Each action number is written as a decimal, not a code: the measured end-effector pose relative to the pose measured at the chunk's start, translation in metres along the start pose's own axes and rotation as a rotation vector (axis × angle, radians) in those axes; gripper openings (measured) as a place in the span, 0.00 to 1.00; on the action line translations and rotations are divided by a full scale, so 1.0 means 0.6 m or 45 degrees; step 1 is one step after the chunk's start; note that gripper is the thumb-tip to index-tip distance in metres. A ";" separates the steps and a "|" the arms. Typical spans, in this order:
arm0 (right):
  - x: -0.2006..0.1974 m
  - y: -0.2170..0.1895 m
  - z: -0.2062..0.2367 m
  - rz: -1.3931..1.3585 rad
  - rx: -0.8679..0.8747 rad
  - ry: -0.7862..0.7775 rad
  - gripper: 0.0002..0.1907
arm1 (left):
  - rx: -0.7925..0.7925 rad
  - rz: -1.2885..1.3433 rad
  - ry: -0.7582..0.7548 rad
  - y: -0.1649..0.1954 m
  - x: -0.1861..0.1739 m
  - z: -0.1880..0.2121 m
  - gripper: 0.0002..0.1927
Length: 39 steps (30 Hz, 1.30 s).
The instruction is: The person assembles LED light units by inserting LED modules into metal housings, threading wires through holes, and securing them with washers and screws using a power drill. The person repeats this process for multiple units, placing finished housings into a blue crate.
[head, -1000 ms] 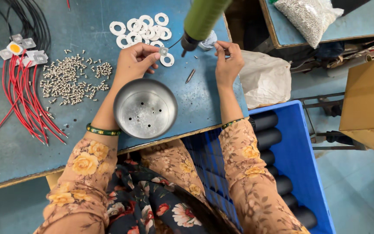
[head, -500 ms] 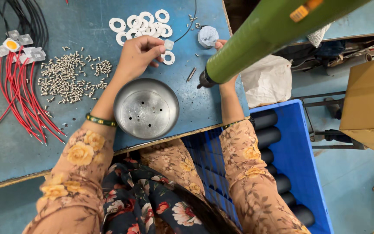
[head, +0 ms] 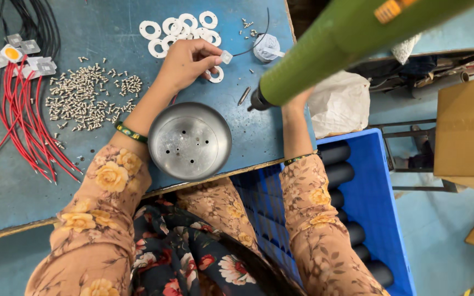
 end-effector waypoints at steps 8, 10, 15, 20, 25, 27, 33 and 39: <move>-0.006 0.006 0.010 0.290 0.060 0.070 0.12 | -0.007 0.271 0.181 -0.003 -0.042 0.017 0.12; -0.003 0.005 0.012 0.264 0.090 0.055 0.14 | -0.017 0.321 0.254 -0.003 -0.054 0.024 0.12; 0.003 0.008 0.011 0.296 0.073 -0.003 0.14 | 0.002 0.279 0.201 -0.003 -0.050 0.025 0.13; -0.004 0.021 0.008 0.311 0.080 -0.025 0.14 | -0.002 0.269 0.184 -0.006 -0.051 0.025 0.13; -0.002 0.025 0.005 0.303 0.107 -0.060 0.13 | -0.008 0.257 0.178 -0.009 -0.051 0.023 0.13; 0.002 0.025 0.006 0.344 0.094 -0.087 0.13 | -0.016 0.257 0.189 -0.013 -0.050 0.021 0.13; 0.006 0.028 0.010 0.351 0.090 -0.209 0.13 | -0.019 0.258 0.176 -0.022 -0.047 0.017 0.13; 0.019 0.020 0.020 0.080 -0.020 -0.363 0.09 | 0.002 0.278 0.109 -0.020 -0.029 0.008 0.13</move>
Point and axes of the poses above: each hand's wrist, its own z-axis away from the middle knuckle, its own x-axis out of the palm, y = z × x, the point moved 7 cm from there along -z, towards the middle knuckle, and after that the axes turned 4 degrees about z, right-handed, at the moved point
